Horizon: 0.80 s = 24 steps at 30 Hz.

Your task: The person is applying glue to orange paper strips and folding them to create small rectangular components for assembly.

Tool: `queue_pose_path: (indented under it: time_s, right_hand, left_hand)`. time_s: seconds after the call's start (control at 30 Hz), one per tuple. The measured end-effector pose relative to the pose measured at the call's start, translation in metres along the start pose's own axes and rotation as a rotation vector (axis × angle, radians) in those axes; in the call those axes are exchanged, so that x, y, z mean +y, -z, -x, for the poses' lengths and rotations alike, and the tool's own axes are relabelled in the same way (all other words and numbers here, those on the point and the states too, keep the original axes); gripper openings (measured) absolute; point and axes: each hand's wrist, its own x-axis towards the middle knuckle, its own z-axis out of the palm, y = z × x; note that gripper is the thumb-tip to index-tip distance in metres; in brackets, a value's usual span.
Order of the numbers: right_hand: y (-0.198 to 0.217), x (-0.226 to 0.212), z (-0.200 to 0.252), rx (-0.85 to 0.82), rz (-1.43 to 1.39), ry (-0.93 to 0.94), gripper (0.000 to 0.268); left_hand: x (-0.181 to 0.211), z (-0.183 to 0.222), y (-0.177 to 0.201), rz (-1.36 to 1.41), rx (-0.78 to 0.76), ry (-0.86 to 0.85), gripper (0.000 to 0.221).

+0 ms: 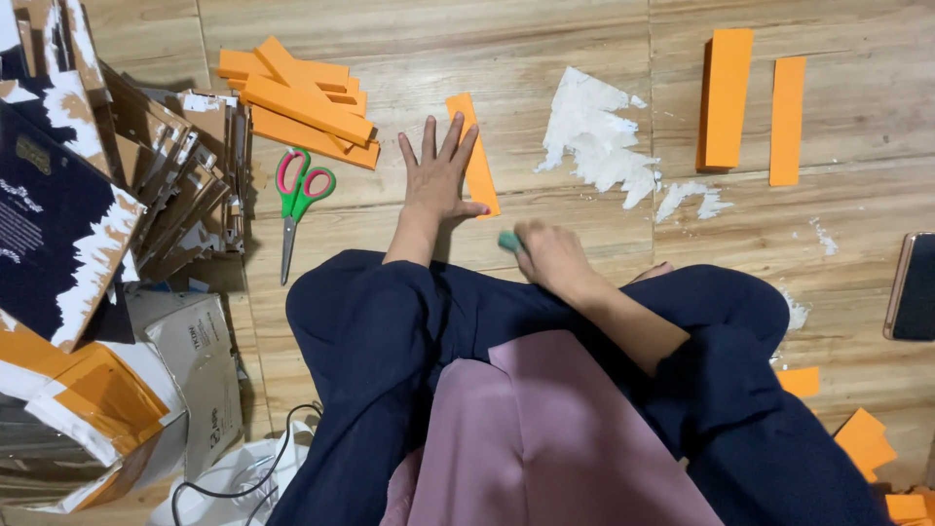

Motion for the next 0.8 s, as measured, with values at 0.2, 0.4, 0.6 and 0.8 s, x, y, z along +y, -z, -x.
queue_pose_path:
  time_s: [0.2,0.4,0.6,0.8]
  right_hand:
    - [-0.021,0.014,-0.05,0.346,0.341,0.183,0.016]
    - [-0.015,0.017,-0.081,0.474,0.444,0.237,0.014]
    - [0.002,0.022,-0.133,0.6,0.425,0.256,0.015]
    - [0.03,0.01,-0.181,0.676,0.37,0.172,0.011]
  left_hand:
    - [0.002,0.0,0.006,0.025,-0.038,-0.005,0.123]
    - [-0.004,-0.008,-0.005,0.05,-0.056,-0.021,0.13]
    - [-0.005,-0.006,0.002,0.049,-0.078,-0.029,0.129]
    - [-0.01,-0.01,-0.013,0.036,0.049,-0.095,0.137]
